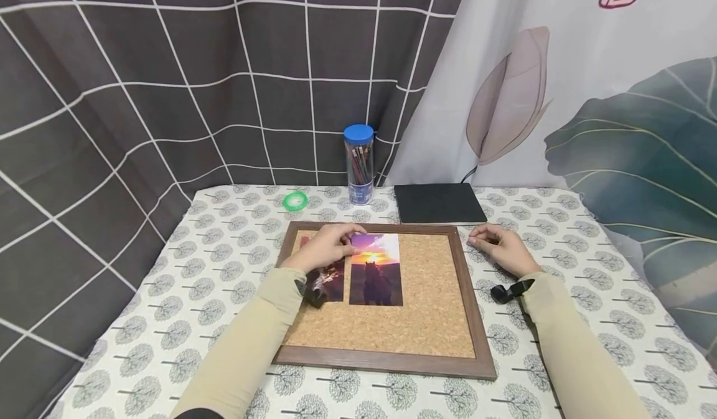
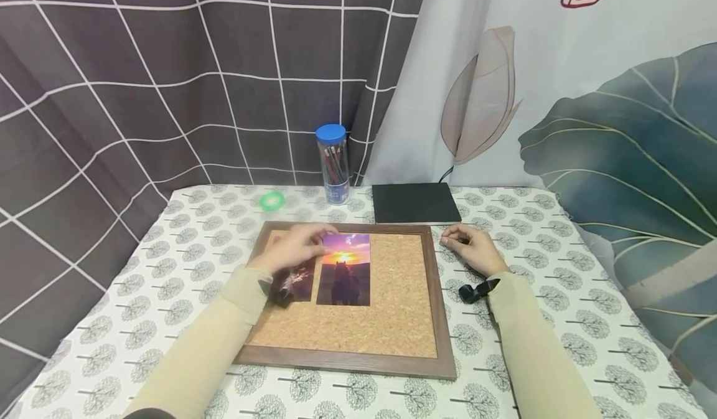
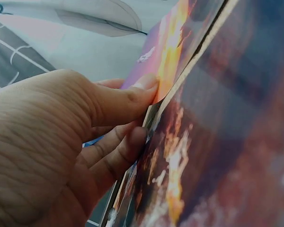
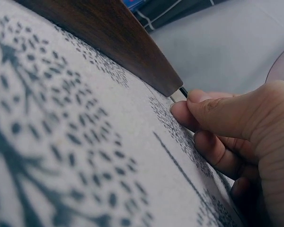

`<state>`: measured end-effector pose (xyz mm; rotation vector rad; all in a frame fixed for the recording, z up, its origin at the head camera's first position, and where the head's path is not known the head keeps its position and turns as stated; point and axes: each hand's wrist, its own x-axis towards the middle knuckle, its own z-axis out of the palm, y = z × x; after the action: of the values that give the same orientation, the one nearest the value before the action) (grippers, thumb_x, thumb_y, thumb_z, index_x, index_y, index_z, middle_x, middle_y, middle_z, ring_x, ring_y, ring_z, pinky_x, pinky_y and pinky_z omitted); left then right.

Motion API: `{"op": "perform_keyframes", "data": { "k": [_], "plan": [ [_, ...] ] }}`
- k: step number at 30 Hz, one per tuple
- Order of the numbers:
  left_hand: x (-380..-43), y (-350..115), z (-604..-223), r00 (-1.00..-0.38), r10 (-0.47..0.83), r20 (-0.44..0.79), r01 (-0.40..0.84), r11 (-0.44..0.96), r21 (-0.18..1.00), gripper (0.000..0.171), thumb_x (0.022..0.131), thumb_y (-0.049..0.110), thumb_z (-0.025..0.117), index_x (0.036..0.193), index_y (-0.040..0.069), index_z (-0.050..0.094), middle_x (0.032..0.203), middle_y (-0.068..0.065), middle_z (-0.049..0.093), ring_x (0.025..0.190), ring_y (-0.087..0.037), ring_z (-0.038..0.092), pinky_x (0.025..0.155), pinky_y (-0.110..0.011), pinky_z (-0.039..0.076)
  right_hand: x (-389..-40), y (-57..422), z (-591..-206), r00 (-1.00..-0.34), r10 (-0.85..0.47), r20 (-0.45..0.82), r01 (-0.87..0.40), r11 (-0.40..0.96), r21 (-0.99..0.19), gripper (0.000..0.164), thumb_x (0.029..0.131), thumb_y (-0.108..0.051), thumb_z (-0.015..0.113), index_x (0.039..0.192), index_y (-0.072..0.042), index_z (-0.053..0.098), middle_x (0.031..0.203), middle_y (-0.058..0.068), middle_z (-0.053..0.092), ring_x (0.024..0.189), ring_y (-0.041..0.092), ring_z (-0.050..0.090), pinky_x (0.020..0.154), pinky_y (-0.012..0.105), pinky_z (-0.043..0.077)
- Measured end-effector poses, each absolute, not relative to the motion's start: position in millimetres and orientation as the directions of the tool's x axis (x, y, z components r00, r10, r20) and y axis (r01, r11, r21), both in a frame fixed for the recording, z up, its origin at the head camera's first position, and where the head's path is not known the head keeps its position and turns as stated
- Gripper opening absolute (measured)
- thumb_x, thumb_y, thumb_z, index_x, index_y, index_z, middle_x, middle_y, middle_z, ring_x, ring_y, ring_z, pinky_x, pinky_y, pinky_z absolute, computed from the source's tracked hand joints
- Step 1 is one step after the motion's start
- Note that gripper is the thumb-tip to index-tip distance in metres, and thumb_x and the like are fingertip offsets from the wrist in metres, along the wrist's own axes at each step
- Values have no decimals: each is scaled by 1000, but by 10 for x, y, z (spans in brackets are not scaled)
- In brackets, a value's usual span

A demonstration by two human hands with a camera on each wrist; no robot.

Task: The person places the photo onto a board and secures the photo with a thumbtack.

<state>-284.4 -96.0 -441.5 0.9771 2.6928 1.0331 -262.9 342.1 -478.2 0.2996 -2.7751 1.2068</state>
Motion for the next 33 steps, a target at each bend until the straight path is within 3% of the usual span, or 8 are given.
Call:
{"op": "perform_keyframes", "data": {
  "k": [7, 18, 33],
  "plan": [
    [-2881, -973, -4421, -788, 597, 151, 539, 550, 638, 43, 94, 16, 72, 136, 18, 60, 104, 1, 65, 90, -10, 63, 79, -29, 54, -2631, 3414, -4744, -972, -151, 177, -233, 653, -721, 21, 96, -33, 70, 105, -15, 67, 88, 6, 71, 60, 14, 57, 55, 29, 48],
    [-2900, -982, -4452, -798, 588, 132, 524, 569, 633, 40, 93, 16, 74, 132, 15, 63, 101, 2, 66, 89, -10, 63, 80, -30, 53, -2628, 3397, -4759, -979, -129, 158, -204, 657, -726, 24, 95, -40, 70, 102, -18, 69, 85, 4, 71, 59, 18, 55, 53, 30, 48],
    [-2851, -963, -4458, -795, 593, 127, 544, 603, 584, 39, 95, 23, 73, 131, 13, 64, 108, 0, 66, 90, -10, 61, 78, -28, 52, -2590, 3368, -4727, -971, -151, 187, -240, 650, -721, 21, 96, -36, 70, 105, -17, 71, 88, 4, 71, 66, 17, 56, 60, 28, 44]
  ]
}}
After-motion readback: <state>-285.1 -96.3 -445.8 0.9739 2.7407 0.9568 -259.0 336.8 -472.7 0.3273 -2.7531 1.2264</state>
